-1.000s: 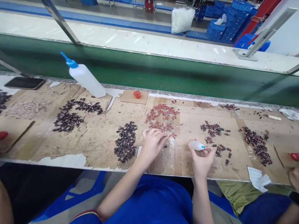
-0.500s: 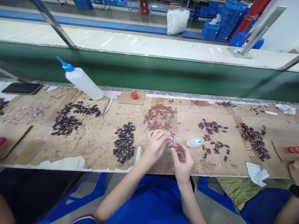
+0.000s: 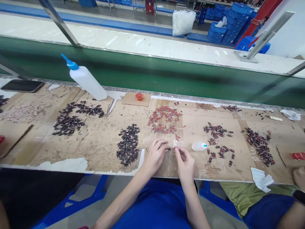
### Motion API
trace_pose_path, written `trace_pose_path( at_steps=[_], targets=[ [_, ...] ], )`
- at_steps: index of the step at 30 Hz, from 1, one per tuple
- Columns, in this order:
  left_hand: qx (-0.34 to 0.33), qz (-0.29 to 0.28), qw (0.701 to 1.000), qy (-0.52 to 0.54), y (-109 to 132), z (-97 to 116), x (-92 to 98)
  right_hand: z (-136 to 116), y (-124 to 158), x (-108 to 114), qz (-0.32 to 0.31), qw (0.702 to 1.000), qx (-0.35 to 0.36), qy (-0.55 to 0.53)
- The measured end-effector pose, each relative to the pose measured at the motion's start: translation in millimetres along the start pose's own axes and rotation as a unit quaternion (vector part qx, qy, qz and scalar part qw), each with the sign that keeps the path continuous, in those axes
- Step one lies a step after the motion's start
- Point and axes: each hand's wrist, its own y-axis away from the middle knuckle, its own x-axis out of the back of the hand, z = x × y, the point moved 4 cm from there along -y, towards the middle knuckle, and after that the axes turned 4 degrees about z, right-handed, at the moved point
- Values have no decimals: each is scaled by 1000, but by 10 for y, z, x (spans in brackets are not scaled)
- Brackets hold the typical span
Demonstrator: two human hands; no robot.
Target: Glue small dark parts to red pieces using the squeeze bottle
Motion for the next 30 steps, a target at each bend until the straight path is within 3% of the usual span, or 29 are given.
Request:
trace_pose_path(
  at_steps=[8, 17, 30],
  targets=[
    [58, 19, 992, 115, -52, 62, 60, -47, 16, -104, -34, 994, -41, -100],
    [33, 68, 990, 123, -46, 138, 76, -38, 5, -99, -47, 988, -83, -118],
    [77, -9, 975, 207, -160, 137, 211, -150, 6, -71, -111, 990, -56, -69]
  ],
)
